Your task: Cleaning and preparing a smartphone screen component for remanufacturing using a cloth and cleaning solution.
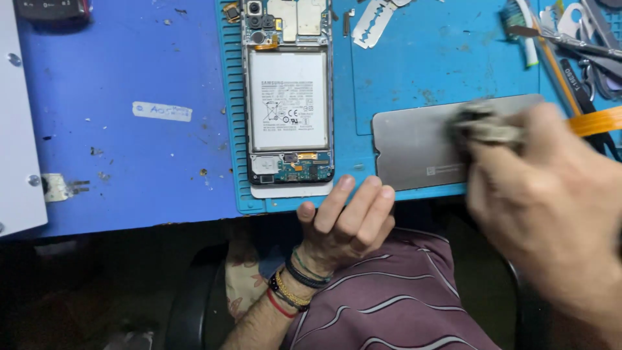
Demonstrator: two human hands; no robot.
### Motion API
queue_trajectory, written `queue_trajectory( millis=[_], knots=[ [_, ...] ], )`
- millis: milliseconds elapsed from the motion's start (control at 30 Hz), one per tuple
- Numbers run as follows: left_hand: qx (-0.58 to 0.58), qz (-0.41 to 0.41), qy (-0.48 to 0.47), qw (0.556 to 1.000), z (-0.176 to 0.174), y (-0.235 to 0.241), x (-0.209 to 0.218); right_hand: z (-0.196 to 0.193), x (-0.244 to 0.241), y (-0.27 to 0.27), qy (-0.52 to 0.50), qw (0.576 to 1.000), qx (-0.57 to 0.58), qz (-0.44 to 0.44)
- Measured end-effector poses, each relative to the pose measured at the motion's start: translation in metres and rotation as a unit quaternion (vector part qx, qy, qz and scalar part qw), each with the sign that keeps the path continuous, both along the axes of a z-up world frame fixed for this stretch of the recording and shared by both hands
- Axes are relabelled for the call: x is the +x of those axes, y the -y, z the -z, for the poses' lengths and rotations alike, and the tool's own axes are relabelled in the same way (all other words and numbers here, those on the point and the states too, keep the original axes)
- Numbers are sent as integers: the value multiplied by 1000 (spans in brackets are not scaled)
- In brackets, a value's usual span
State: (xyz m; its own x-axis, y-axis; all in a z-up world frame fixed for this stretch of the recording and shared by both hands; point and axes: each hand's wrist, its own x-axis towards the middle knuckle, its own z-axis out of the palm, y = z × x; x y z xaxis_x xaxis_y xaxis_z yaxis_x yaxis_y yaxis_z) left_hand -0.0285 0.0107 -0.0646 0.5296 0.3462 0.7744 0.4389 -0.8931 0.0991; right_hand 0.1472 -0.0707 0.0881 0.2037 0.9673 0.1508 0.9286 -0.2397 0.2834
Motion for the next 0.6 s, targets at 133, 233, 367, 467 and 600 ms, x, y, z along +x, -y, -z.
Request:
queue_trajectory(
  millis=[133,233,367,467,600],
  knots=[
    [23,-10,-14,1000,-5,-1,-1,1,-24,-44,-108,978,84,-155],
    [30,-28,-9,999,-10,-3,3,-3,0,-24,-104,985,30,-137],
    [16,-30,1,999,-8,-3,2,3,2,-15,-45,998,21,-24],
    [11,-25,0,1000,-6,1,3,-1,-19,-37,-107,986,49,-116],
    [2,-25,-10,1000,-14,-1,1,-7,-7,-29,-149,979,4,-142]
  ],
)
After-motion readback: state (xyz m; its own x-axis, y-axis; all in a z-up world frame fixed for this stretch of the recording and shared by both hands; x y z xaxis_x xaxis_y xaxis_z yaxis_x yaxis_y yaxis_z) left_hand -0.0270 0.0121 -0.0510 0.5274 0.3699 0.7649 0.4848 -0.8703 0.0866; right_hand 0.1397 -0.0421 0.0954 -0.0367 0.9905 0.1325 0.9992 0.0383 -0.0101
